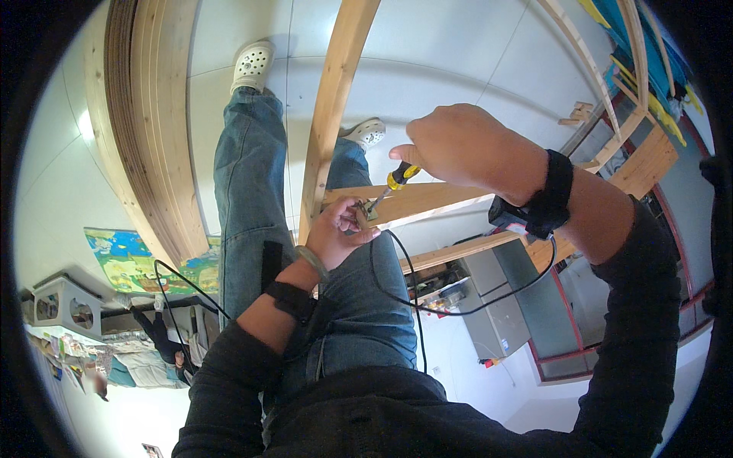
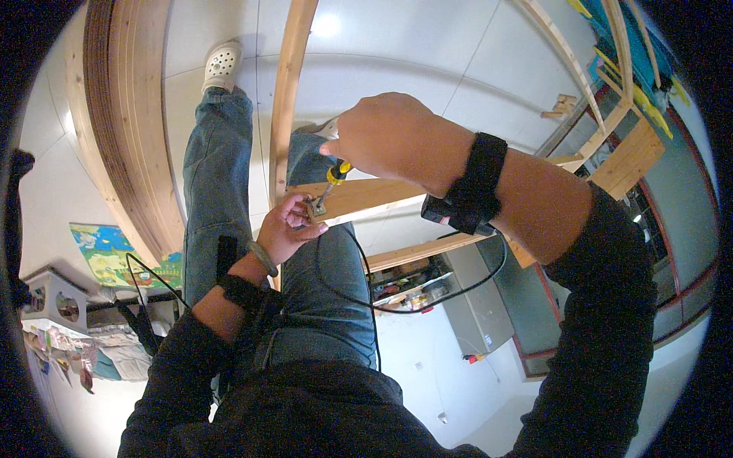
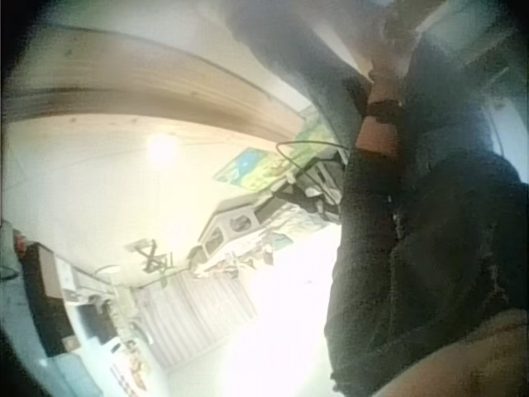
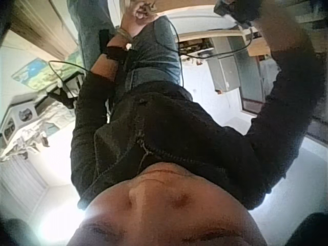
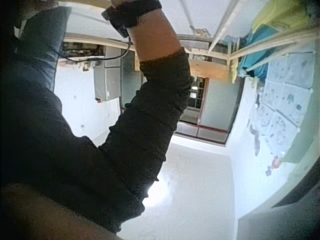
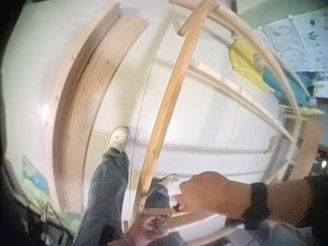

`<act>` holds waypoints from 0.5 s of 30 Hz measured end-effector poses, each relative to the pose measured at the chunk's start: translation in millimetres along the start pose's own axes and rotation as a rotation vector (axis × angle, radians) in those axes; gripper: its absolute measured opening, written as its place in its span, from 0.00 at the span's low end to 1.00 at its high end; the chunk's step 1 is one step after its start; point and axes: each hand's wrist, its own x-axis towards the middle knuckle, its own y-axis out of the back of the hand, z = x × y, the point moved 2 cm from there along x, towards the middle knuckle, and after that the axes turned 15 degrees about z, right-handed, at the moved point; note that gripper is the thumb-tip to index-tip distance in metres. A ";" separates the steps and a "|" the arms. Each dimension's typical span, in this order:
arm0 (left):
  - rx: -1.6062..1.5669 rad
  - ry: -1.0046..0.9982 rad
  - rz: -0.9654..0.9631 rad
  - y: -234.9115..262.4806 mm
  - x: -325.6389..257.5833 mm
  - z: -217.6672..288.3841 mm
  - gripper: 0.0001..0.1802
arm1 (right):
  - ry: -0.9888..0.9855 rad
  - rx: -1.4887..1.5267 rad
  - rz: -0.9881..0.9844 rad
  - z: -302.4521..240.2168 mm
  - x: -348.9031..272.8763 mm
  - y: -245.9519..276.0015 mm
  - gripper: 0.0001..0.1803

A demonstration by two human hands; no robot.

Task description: The person uses a manual screwdriver to fasten screws into a wooden frame structure. They align the wood pieces, insert screws, and tighten them by hand to assemble the frame.

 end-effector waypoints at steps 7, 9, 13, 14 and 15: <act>0.126 -0.013 0.085 -3.0 -4.3 2.9 0.20 | 0.465 0.113 0.229 -14.2 -5.0 -11.4 0.10; 0.175 -0.024 0.113 -4.8 -5.6 2.7 0.18 | 0.543 0.163 0.295 -21.4 -10.2 -11.8 0.11; 0.160 0.019 0.126 -7.3 -5.8 1.4 0.18 | 0.105 0.315 0.245 -23.5 -12.1 -10.7 0.15; 0.119 0.053 0.124 -7.5 -5.3 0.7 0.19 | -0.108 0.337 0.184 -20.2 -12.2 -11.9 0.15; 0.128 0.039 0.132 -7.5 -5.0 0.6 0.19 | -0.134 0.362 0.140 -17.4 -8.6 -11.4 0.16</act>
